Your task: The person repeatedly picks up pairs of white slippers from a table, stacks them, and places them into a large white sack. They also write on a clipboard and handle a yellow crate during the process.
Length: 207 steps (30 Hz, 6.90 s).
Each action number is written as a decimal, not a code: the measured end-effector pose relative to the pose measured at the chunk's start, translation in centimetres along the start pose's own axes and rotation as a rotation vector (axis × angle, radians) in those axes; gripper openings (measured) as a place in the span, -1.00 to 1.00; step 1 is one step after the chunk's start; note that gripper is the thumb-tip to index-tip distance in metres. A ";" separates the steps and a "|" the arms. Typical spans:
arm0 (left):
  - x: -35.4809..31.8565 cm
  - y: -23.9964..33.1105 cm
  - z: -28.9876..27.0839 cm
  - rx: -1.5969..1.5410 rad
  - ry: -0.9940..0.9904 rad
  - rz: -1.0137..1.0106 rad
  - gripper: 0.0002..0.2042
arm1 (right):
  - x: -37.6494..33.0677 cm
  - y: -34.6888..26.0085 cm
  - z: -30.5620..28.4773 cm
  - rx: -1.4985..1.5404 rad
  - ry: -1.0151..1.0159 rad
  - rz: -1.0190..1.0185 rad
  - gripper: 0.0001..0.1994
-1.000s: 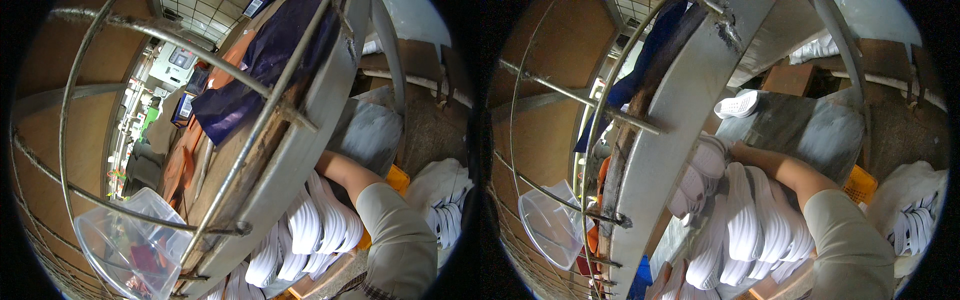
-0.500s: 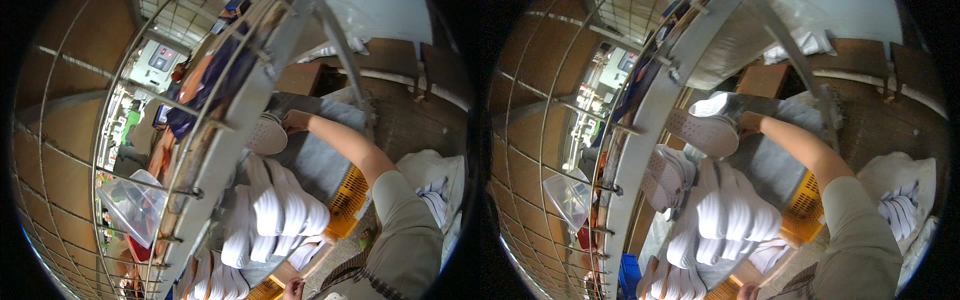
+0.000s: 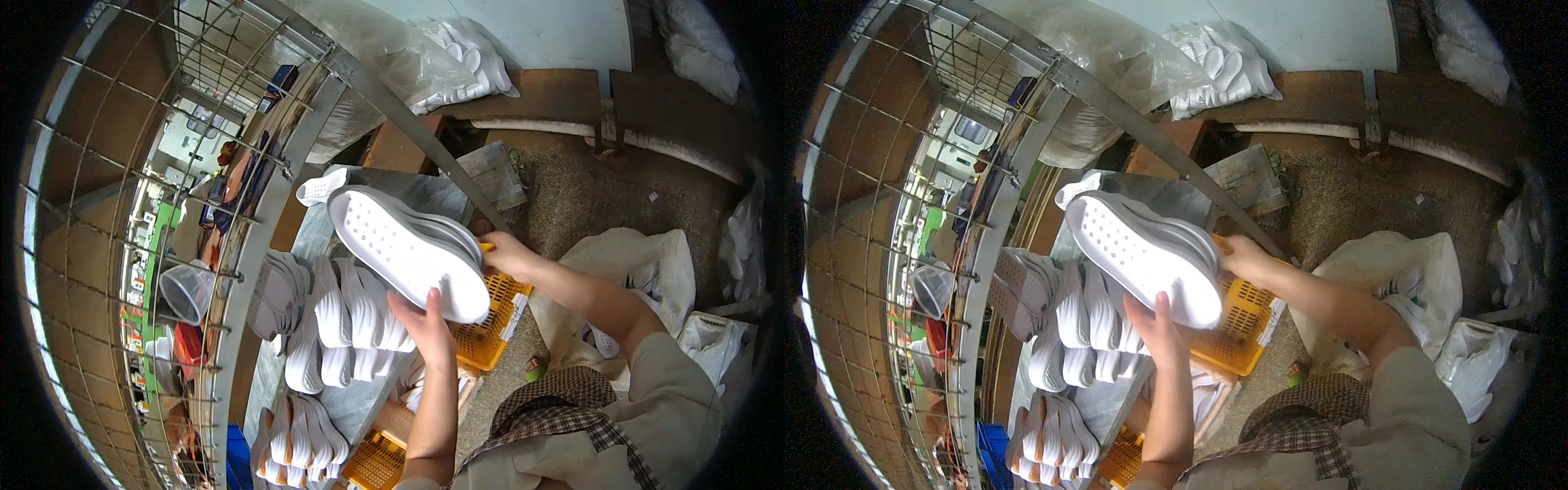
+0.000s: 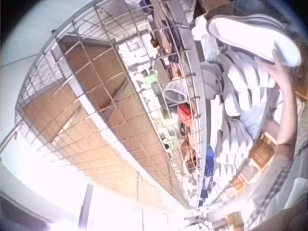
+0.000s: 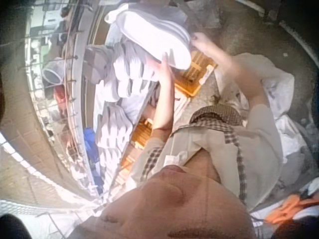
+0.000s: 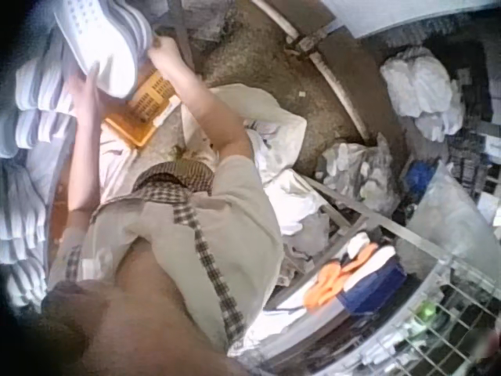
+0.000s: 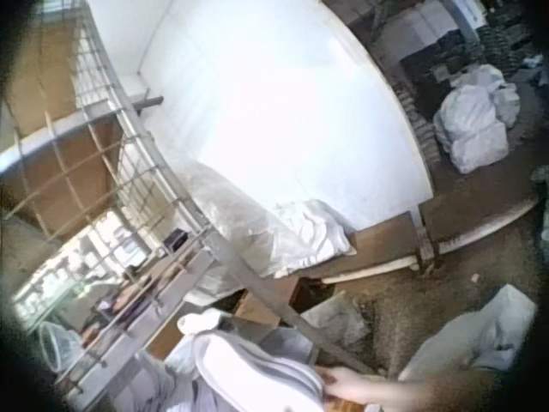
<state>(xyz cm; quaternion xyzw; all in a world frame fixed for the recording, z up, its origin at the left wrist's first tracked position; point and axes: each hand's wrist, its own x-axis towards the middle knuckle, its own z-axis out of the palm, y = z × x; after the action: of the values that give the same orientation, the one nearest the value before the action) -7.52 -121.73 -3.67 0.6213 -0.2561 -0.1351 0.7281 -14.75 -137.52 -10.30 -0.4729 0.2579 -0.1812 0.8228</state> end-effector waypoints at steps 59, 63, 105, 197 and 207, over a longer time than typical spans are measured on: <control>-13.2 5.9 13.1 -0.260 -0.737 -0.652 -0.70 | -35.3 -7.0 -7.6 0.809 0.312 0.197 -0.19; -14.3 7.9 14.0 -0.282 -0.763 -0.611 -0.66 | -35.6 -7.0 -7.9 0.806 0.326 0.183 -0.19; -14.4 0.8 15.5 -0.410 -0.847 -0.842 -0.60 | -36.3 -0.8 -17.7 -0.693 0.531 -0.440 0.12; -10.9 -1.3 -28.0 0.324 0.494 0.011 -0.46 | -18.0 24.2 -11.5 -0.688 0.087 0.061 -0.74; 4.8 -0.3 -25.2 -0.571 0.104 -0.177 -0.47 | -3.6 8.5 14.6 -0.899 -0.035 -0.694 -0.09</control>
<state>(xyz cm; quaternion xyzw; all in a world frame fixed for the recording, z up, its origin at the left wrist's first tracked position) 10.14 -103.21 -5.46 0.4176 -0.1151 -0.2325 0.8708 -8.48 -121.41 -10.61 -0.8367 0.1253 -0.3057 0.4369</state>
